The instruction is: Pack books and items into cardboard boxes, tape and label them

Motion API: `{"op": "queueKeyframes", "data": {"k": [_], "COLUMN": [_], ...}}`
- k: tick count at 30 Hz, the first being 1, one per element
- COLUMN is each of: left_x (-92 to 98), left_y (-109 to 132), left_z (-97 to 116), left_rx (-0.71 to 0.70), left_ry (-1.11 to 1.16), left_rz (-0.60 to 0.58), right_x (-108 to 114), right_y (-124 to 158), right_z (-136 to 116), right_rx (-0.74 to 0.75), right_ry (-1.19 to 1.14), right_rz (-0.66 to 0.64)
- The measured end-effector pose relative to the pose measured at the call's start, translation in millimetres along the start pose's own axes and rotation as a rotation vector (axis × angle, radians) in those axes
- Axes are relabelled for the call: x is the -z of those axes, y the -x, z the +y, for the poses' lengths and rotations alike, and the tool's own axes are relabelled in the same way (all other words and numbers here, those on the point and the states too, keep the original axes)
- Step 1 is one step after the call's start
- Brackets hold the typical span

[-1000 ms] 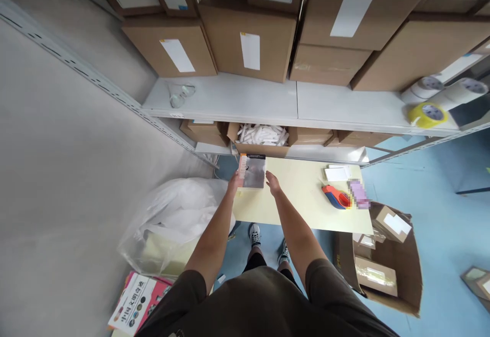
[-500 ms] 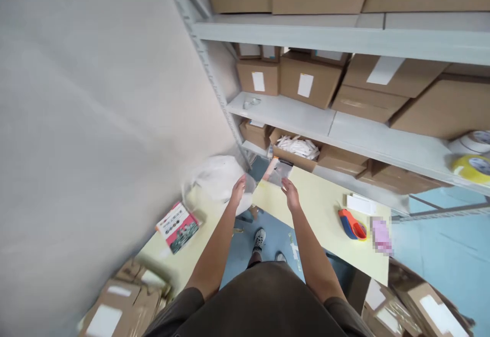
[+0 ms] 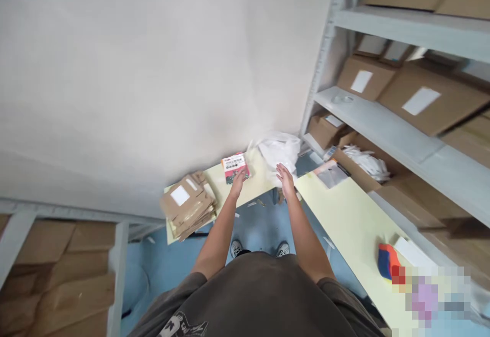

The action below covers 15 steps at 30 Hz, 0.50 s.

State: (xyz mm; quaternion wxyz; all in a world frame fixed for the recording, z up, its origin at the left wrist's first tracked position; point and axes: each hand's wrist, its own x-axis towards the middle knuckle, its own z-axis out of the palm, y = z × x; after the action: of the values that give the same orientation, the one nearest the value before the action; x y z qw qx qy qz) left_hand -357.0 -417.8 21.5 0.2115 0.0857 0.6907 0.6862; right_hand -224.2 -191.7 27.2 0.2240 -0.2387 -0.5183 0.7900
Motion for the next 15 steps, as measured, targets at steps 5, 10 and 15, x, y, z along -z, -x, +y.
{"op": "queueKeyframes", "data": {"k": [5, 10, 15], "left_x": [152.9, 293.6, 381.7], "left_y": [42.1, 91.9, 119.7], "left_z": [-30.3, -75.1, -118.3], "left_rx": [0.064, 0.161, 0.301], "left_ry": [0.048, 0.039, -0.076], "left_rz": [0.251, 0.494, 0.756], "right_x": [-139.6, -263.7, -328.5], "right_y": [19.6, 52.4, 60.2], "right_z": [58.3, 132.4, 205.9], "right_rx": [-0.109, -0.191, -0.229], "right_ry": [0.084, 0.193, 0.364], "right_rz": [-0.219, -0.395, -0.412]}}
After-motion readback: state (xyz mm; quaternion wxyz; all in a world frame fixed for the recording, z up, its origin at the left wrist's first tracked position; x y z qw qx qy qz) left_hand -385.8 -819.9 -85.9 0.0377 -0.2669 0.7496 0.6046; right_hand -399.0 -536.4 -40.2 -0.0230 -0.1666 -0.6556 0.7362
